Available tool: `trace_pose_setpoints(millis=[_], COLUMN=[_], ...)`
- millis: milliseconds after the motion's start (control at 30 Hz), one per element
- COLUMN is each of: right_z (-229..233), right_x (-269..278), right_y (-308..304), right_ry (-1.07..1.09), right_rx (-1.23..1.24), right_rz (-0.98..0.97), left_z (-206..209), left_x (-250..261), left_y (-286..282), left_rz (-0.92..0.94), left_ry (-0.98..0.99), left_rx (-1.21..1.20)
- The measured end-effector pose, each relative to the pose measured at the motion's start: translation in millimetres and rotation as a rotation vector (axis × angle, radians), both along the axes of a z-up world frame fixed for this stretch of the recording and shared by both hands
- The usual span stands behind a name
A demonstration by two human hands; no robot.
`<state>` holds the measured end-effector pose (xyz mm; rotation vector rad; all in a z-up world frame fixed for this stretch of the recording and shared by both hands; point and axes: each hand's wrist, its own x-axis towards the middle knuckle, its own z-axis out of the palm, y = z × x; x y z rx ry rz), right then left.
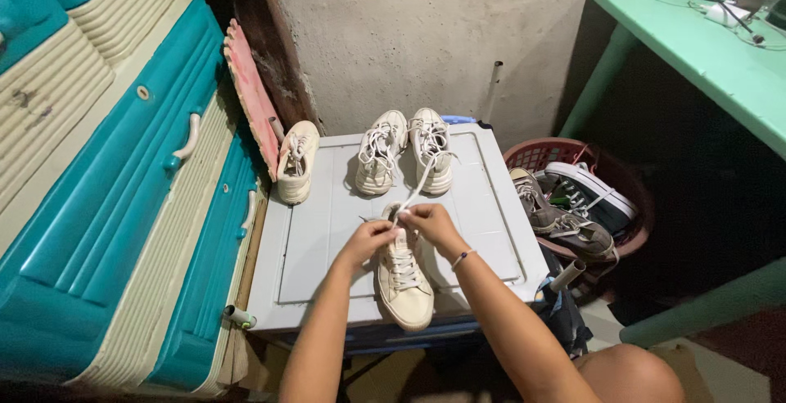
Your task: The person unlaces a white sneaker, removes the laces, and then relaces the same shoe by threading the laces through the eyelets and tying them. The task is performed on a white plastic surface with other shoes nearby.
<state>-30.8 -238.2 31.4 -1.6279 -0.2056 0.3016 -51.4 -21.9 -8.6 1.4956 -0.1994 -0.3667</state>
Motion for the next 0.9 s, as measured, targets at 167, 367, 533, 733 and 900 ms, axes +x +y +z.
trace_pose_setpoints(millis=[167,367,533,733,900], right_z=[51,136,214,300,359], right_x=[6,12,17,-3,-32], right_y=[-19,-40,-49,-50,-34], right_ry=[-0.022,0.001,-0.109,-0.143,-0.449], right_rx=[-0.133,-0.117,-0.147,-0.106,-0.440], right_rz=[0.082,0.131,0.119,0.181,0.289], left_z=[27,60,75,64,70], left_x=[-1,-15,-43,-55,-40], left_y=[18,14,5,6,11], left_rz=[0.087,0.149,0.260,0.217,-0.041], left_ry=[-0.131,-0.210,-0.499,-0.671,-0.717], left_rx=[0.085,0.389,0.510,0.547,0.811])
